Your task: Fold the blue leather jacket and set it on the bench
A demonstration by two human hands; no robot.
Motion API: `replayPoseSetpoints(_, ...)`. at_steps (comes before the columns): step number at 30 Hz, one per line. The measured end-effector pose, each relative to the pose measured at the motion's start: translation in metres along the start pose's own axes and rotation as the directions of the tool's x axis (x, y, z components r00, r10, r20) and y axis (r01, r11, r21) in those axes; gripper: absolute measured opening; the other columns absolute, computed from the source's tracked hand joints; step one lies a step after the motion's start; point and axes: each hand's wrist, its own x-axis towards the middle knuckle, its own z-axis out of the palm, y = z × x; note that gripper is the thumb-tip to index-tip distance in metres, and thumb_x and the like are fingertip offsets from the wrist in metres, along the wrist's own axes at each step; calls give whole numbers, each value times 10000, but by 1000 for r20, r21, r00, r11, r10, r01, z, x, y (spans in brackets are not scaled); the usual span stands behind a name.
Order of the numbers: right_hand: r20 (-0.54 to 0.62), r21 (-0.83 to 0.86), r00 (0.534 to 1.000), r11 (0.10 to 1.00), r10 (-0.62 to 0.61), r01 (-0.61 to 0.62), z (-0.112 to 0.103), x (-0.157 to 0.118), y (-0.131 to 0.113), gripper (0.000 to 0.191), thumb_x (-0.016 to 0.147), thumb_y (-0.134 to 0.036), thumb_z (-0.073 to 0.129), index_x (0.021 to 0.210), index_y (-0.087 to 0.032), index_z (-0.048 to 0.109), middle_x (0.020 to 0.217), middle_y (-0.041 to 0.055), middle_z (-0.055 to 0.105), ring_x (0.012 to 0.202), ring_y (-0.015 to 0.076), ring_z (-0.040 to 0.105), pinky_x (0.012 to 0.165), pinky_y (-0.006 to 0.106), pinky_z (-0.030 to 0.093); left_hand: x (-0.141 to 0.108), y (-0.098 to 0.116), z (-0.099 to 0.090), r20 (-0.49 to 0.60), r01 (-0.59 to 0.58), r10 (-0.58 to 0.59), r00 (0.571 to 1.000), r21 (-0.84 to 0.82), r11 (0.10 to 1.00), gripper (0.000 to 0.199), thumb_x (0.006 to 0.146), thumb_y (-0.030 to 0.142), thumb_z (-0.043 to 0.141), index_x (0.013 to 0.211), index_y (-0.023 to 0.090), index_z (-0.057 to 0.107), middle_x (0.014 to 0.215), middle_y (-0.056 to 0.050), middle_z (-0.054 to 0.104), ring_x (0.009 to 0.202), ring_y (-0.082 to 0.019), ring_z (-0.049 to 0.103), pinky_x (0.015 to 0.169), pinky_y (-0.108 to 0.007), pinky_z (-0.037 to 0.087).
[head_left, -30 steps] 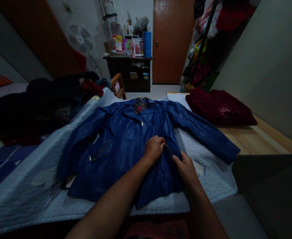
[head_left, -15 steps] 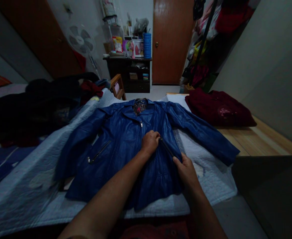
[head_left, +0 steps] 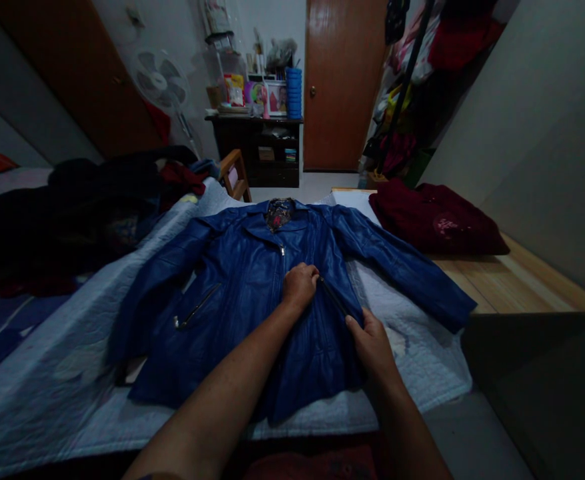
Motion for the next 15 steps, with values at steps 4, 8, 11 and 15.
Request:
replayPoseSetpoints(4, -13, -41, 1000, 999, 1, -1, -1, -1, -3, 383, 814, -425, 534, 1076, -180, 668, 905, 63, 733, 842, 239, 655, 782, 348, 513, -1, 2, 0, 6, 21, -22, 1000, 18, 1000, 164, 905, 268, 569, 963, 240, 719, 977, -35, 674, 902, -170, 623, 827, -290, 443)
replayPoseSetpoints(8, -50, -147, 999, 989, -4, -3, -3, -4, -8, 364, 811, -410, 523, 1056, -174, 654, 916, 75, 725, 841, 247, 655, 791, 356, 500, -4, 0, -1, 2, 5, -5, 1000, 6, 1000, 165, 907, 266, 564, 957, 227, 716, 964, -38, 674, 892, -170, 623, 809, -284, 445)
replayPoseSetpoints(11, -116, -218, 992, 976, -39, 13, -4, -8, -13, 374, 798, -400, 527, 1077, -167, 619, 983, 99, 713, 891, 263, 656, 831, 376, 486, -7, -4, -3, 15, -24, 25, 1000, -19, 1000, 160, 909, 263, 561, 945, 216, 710, 960, -39, 668, 889, -162, 619, 801, -274, 446)
replayPoseSetpoints(15, -158, -228, 983, 972, -89, 51, -3, -12, -14, 383, 801, -387, 520, 1114, -176, 583, 1042, 115, 704, 946, 271, 657, 852, 383, 485, -7, -6, -6, 0, -22, 22, 1000, 10, 1000, 148, 903, 262, 567, 931, 217, 705, 953, -36, 668, 878, -169, 619, 790, -280, 447)
